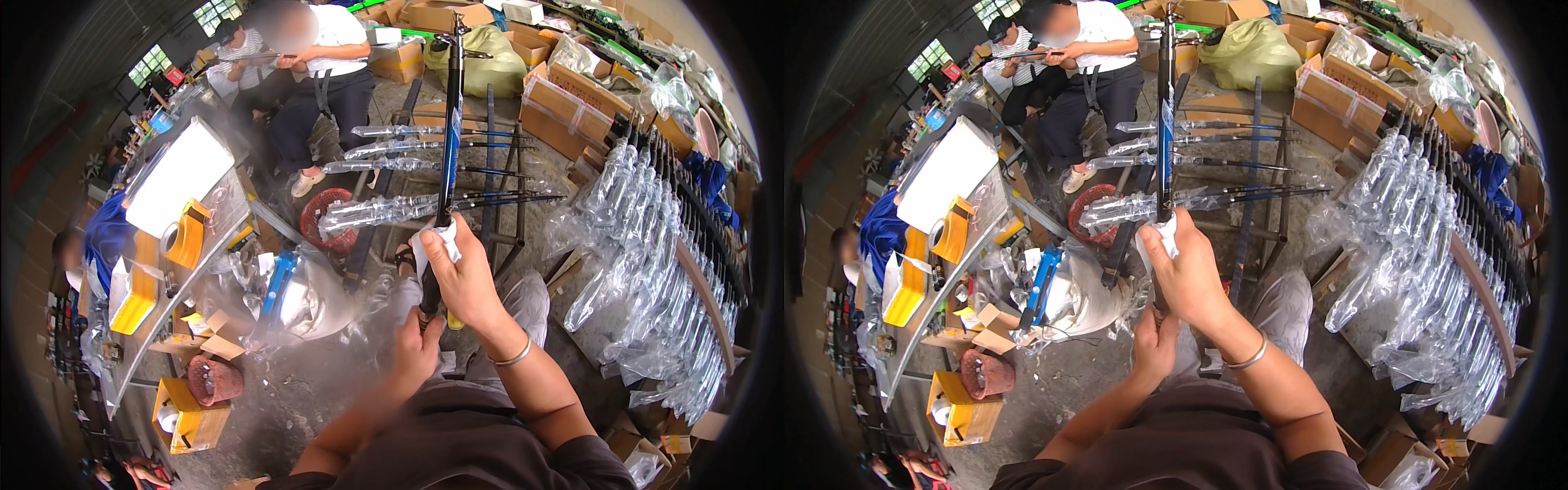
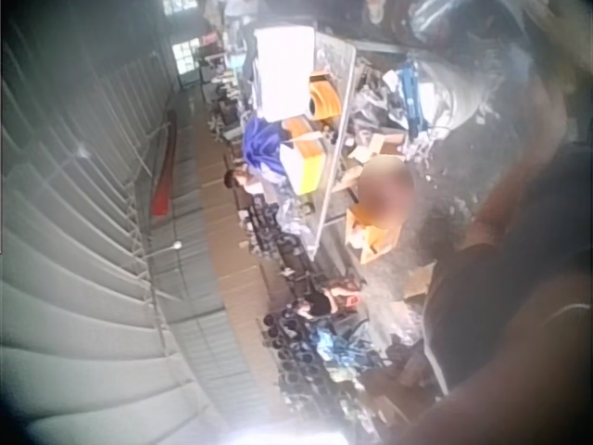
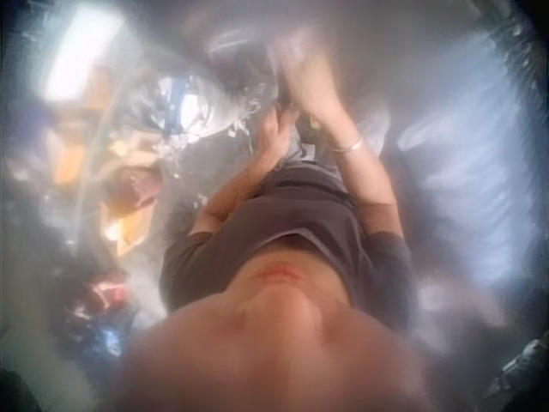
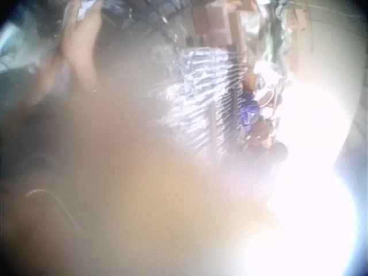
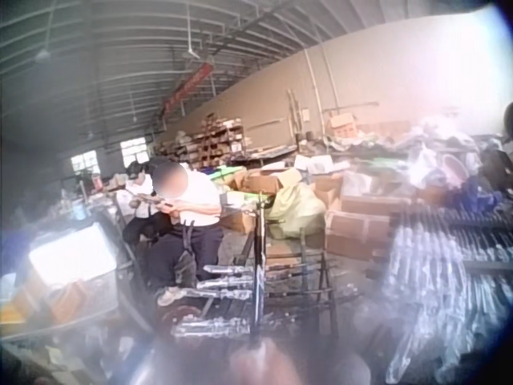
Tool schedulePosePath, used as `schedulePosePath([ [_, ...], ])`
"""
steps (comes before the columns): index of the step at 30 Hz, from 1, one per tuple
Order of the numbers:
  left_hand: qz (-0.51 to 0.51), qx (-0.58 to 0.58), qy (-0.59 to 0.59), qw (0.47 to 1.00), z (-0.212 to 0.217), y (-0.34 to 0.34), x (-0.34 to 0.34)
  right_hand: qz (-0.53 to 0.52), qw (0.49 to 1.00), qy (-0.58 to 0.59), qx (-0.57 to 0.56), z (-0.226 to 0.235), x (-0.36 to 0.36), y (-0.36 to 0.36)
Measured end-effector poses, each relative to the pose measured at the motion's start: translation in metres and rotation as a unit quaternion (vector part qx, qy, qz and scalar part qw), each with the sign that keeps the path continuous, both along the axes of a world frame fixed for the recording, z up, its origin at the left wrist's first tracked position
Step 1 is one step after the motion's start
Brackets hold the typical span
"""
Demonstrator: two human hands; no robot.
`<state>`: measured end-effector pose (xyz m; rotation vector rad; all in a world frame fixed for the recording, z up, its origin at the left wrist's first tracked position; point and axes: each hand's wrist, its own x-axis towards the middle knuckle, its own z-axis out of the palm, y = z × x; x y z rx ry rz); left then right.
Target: The person wipes the handle and shaft of a fishing rod using a white cloth. They handle the rod one at a time, wiping it thoroughly before placing it back on a metal rack among other wrapped rods.
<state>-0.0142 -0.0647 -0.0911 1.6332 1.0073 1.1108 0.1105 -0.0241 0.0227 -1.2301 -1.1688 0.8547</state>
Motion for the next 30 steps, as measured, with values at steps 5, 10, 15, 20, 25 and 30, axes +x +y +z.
schedulePosePath([
  [5, -0.156, -0.247, -0.198, 0.936, 0.018, 0.003, -0.014, 0.226, 0.955, 0.176, 0.077, -0.007, 0.019, 0.011],
  [10, -0.317, -0.323, -0.238, 0.859, 0.009, 0.022, -0.025, 0.311, 0.904, 0.272, 0.111, -0.007, 0.02, 0.016],
  [15, -0.1, -0.234, -0.102, 0.962, 0.008, 0.011, -0.008, 0.036, 0.992, 0.115, 0.047, -0.031, 0.004, 0.012],
  [20, -0.013, -0.006, 0.023, 1.0, 0.013, 0.003, 0.003, -0.025, 0.998, 0.03, 0.049, -0.032, -0.002, -0.004],
  [25, 0.034, 0.018, 0.018, 0.999, 0.012, 0.004, 0.009, -0.042, 0.998, -0.034, 0.04, -0.034, -0.009, -0.016],
  [30, 0.05, 0.007, 0.036, 0.998, 0.003, 0.005, 0.006, -0.036, 0.994, -0.106, 0.018, -0.039, -0.007, -0.023],
])
